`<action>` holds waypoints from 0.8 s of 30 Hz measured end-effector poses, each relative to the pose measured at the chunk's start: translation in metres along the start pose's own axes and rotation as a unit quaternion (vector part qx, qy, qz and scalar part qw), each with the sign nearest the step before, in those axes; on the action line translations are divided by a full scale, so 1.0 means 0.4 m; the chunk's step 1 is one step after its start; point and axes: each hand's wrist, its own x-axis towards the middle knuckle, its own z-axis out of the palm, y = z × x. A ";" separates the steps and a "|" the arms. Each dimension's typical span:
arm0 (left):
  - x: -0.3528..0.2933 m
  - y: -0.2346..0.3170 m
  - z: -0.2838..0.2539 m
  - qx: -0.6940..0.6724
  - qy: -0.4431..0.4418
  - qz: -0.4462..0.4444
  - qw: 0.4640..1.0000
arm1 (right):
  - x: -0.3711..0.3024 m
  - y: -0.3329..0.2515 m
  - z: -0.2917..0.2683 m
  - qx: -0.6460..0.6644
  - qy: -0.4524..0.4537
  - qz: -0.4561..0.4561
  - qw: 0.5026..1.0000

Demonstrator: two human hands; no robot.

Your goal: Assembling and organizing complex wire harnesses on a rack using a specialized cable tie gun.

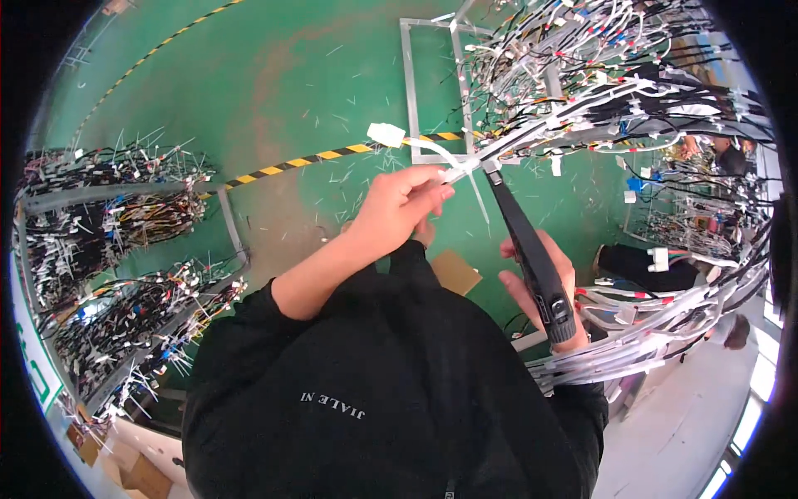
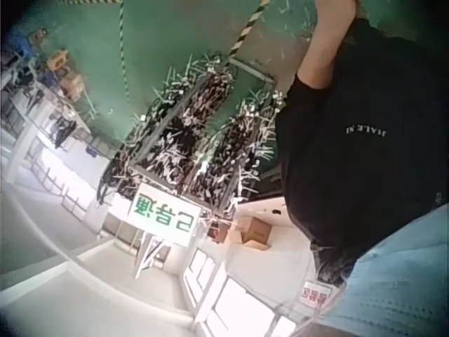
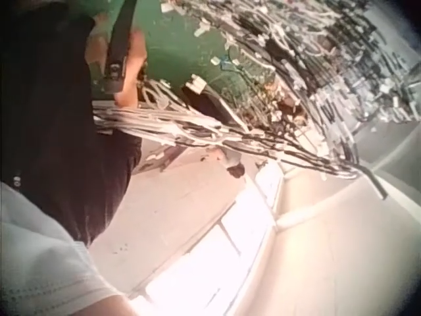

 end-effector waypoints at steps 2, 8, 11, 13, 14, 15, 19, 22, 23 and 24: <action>0.001 0.002 0.015 0.027 0.017 0.028 0.999 | 0.002 0.006 -0.009 -0.020 -0.013 -0.017 1.000; 0.021 0.016 0.041 0.074 0.061 0.051 0.994 | -0.001 0.012 -0.015 -0.066 -0.006 -0.031 0.997; 0.036 0.009 0.055 0.117 0.076 0.083 0.987 | 0.000 0.025 -0.021 -0.059 -0.007 -0.036 0.998; 0.041 0.007 0.065 0.137 0.079 0.100 0.982 | -0.002 0.029 -0.023 -0.056 -0.010 -0.034 0.998; 0.040 0.006 0.071 0.153 0.084 0.101 0.980 | -0.001 0.030 -0.022 -0.060 -0.005 -0.028 0.998; 0.041 0.005 0.077 0.168 0.090 0.102 0.976 | -0.001 0.030 -0.022 -0.064 -0.001 -0.022 0.998; 0.047 -0.010 0.093 0.144 0.096 0.127 0.977 | -0.005 0.031 -0.025 -0.065 -0.007 0.019 0.998; 0.051 -0.007 0.086 0.174 0.085 0.096 0.976 | -0.015 0.060 -0.015 -0.045 0.020 0.040 0.998; 0.052 -0.014 0.081 0.154 0.068 0.076 0.983 | -0.018 0.072 -0.013 -0.046 0.024 0.028 0.998; 0.054 -0.018 0.081 0.134 0.052 0.055 0.988 | -0.020 0.084 -0.013 -0.046 0.026 0.017 0.998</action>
